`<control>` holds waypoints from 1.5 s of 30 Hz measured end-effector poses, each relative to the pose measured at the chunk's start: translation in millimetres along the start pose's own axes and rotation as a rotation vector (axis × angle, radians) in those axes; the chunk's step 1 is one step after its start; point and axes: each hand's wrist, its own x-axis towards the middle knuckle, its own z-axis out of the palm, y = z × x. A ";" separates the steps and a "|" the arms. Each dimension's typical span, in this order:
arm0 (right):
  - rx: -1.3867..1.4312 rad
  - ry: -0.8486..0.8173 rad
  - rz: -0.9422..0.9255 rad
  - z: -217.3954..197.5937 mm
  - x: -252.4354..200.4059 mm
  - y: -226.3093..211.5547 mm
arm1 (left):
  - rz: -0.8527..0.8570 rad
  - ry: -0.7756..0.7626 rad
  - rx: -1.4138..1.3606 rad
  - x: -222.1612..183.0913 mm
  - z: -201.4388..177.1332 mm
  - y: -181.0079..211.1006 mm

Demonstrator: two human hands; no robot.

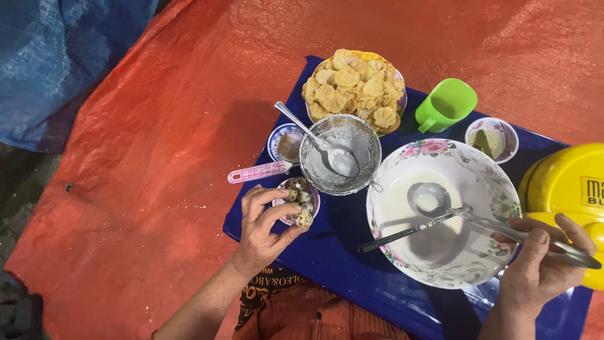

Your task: Cracking quail eggs and stirring a liquid mixture on a small table

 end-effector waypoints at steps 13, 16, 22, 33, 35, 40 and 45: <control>0.091 0.061 0.149 0.8 1.5 -9.8 | 0.626 -0.375 0.544 168.3 12.9 85.7; 0.098 0.057 0.111 -1.2 4.5 -12.7 | 0.772 -0.432 0.695 188.7 32.5 111.7; 0.131 0.051 0.068 -4.1 5.8 -11.9 | 0.960 -0.449 0.892 193.8 73.0 137.6; 0.114 0.045 0.049 -5.0 8.6 -13.8 | 0.918 -0.532 0.922 189.8 99.0 161.5; 0.091 0.038 0.043 -4.9 4.7 -7.8 | 0.902 -0.449 0.855 186.7 101.2 162.0; 0.119 0.063 -0.039 -3.1 6.9 6.0 | 0.807 -0.797 0.615 166.1 156.0 106.0; 0.095 0.070 -0.050 -5.4 9.4 0.0 | 0.767 -0.550 0.404 171.8 141.0 116.8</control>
